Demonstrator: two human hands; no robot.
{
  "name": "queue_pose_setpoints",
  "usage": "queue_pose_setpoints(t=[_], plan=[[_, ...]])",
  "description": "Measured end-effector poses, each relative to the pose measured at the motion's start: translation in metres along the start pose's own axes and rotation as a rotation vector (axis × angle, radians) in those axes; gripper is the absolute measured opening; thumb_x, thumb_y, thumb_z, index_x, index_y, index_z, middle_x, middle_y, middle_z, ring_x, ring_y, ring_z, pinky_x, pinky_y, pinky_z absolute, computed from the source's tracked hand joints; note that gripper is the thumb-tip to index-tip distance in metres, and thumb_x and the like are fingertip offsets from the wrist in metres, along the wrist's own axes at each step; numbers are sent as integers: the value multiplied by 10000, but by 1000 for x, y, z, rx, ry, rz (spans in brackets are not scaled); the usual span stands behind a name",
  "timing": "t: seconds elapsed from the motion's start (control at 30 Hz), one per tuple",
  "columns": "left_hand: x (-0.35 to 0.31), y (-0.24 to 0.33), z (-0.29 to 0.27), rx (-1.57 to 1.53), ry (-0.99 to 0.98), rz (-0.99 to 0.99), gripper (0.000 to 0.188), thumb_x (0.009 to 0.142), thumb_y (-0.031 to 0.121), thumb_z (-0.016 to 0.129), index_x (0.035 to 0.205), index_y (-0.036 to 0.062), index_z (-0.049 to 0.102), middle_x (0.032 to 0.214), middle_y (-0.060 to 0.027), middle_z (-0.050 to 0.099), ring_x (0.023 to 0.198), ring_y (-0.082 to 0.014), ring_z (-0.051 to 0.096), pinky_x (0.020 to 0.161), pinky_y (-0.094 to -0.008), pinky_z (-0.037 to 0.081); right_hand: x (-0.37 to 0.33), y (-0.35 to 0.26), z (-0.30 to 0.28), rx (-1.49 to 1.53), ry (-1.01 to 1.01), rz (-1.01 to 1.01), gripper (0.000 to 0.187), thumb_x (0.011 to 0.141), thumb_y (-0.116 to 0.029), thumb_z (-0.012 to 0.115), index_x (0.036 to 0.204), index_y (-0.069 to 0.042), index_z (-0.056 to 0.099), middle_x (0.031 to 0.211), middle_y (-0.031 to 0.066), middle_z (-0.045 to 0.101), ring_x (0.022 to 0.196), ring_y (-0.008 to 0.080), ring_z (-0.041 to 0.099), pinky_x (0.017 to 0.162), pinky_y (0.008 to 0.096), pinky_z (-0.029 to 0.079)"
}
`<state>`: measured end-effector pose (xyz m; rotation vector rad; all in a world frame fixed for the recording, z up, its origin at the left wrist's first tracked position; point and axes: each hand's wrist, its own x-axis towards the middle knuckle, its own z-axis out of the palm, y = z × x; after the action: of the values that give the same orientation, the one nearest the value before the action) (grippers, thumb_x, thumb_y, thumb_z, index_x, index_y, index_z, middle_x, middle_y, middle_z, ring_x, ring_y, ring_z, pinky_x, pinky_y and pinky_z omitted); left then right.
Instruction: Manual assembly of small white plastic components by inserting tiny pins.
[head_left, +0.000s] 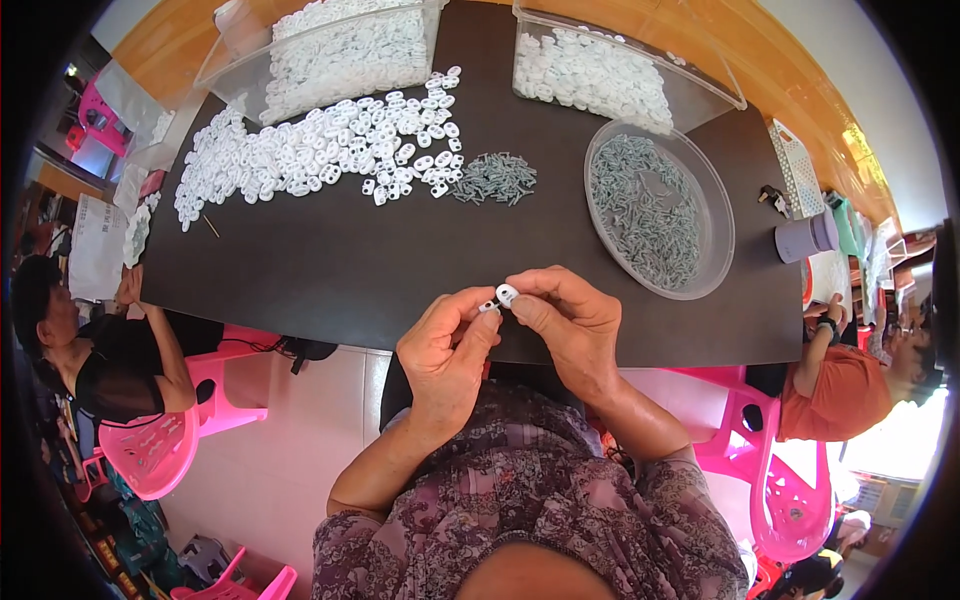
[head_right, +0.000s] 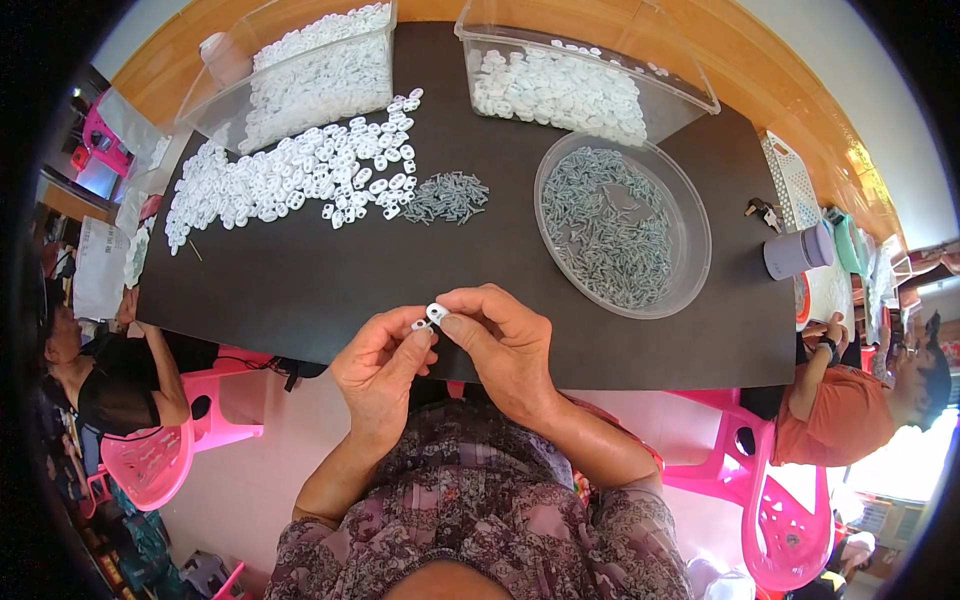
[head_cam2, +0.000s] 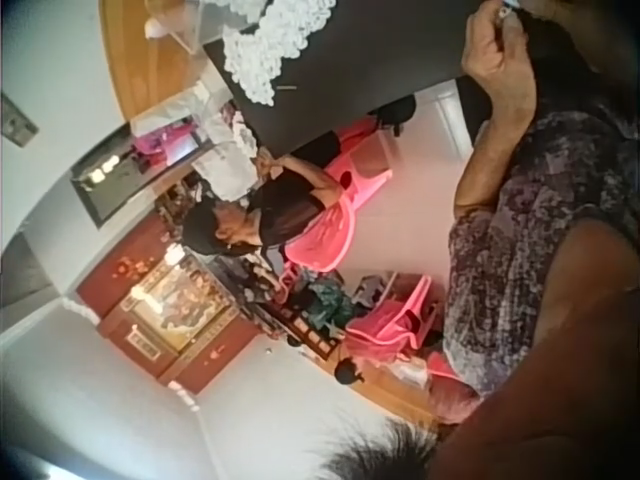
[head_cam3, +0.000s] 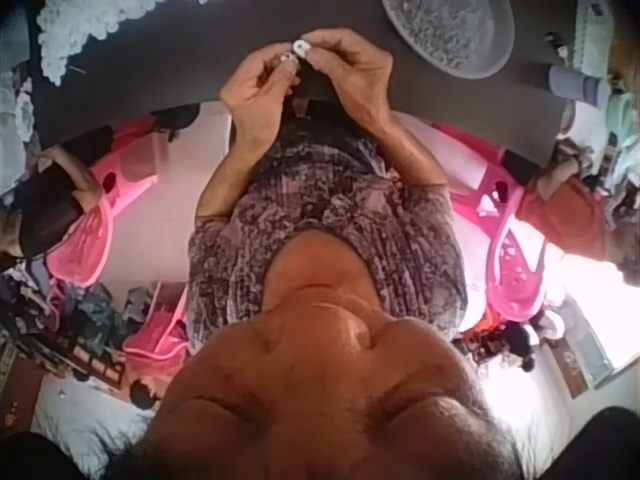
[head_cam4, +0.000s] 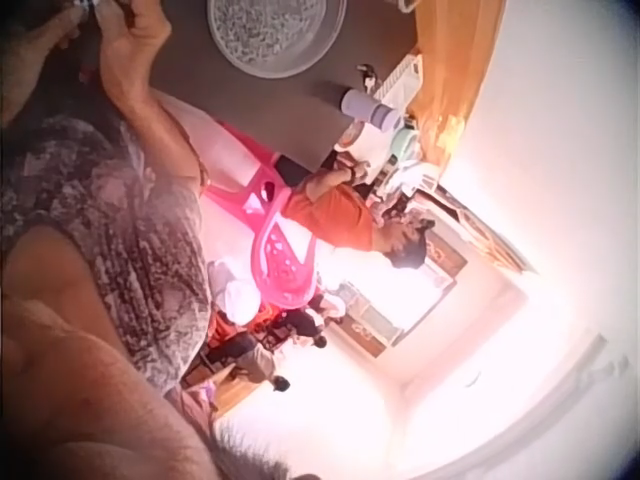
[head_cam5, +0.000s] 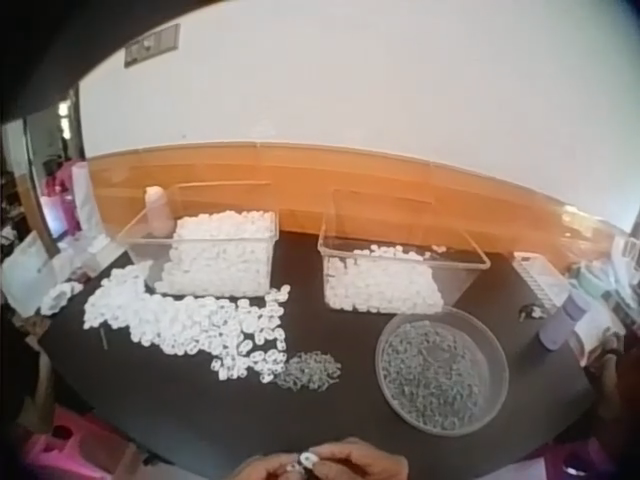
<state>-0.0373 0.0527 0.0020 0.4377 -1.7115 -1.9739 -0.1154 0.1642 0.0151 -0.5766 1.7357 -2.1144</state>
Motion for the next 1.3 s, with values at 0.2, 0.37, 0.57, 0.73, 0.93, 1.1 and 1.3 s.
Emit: queue_pose_setpoints(t=[0.2, 0.37, 0.57, 0.73, 0.93, 1.1, 1.3], plan=[[1, 2, -5, -51, -28, -25, 296, 848, -20, 607, 1143, 5, 588, 780, -7, 582, 635, -32, 528, 471, -158, 408, 1, 4, 1, -69, -32, -12, 177, 834, 67, 594, 1000, 29, 641, 896, 51, 611, 825, 99, 572, 729, 222, 467], [6, 3, -2, -72, -36, -15, 299, 861, -4, 603, 1159, 3, 577, 800, -8, 591, 646, -37, 530, 500, -158, 427, 4, 2, 5, -69, -33, -21, 165, 831, 63, 592, 984, 22, 636, 877, 52, 600, 806, 98, 572, 714, 226, 465], [8, 0, -4, -205, -43, -79, 283, 870, -2, 594, 1152, -11, 576, 836, -30, 601, 696, -72, 564, 586, -195, 477, 6, 5, 7, -179, -25, -94, 164, 834, 65, 586, 986, 22, 633, 881, 70, 602, 786, 104, 579, 675, 235, 478], [12, -3, -5, -293, -53, -101, 267, 876, -20, 570, 1142, -34, 576, 831, -66, 622, 692, -99, 584, 604, -217, 497, 9, 8, 7, -322, -57, -213, 204, 792, 75, 601, 984, 10, 625, 885, 88, 605, 789, 158, 578, 641, 278, 489], [14, -1, -11, -332, -70, -150, 264, 866, -41, 565, 1129, -47, 580, 815, -88, 639, 722, -131, 614, 663, -248, 517, 12, -1, 5, -493, -148, -288, 316, 720, 49, 668, 1027, -4, 609, 879, 93, 605, 778, 195, 567, 623, 298, 479], [16, 4, -8, -387, -16, -174, 258, 869, -31, 566, 1126, -47, 588, 872, -111, 657, 782, -139, 632, 725, -245, 516, 13, 0, 9, -539, -139, -374, 345, 693, 30, 689, 1027, 0, 609, 885, 99, 612, 766, 216, 566, 619, 310, 472], [11, 10, -12, -392, -9, -199, 238, 881, 6, 576, 1112, -41, 612, 904, -101, 647, 780, -120, 607, 722, -230, 501, 11, 9, 11, -568, -56, -447, 330, 666, 17, 705, 986, 12, 627, 870, 110, 630, 726, 229, 567, 622, 315, 472]])
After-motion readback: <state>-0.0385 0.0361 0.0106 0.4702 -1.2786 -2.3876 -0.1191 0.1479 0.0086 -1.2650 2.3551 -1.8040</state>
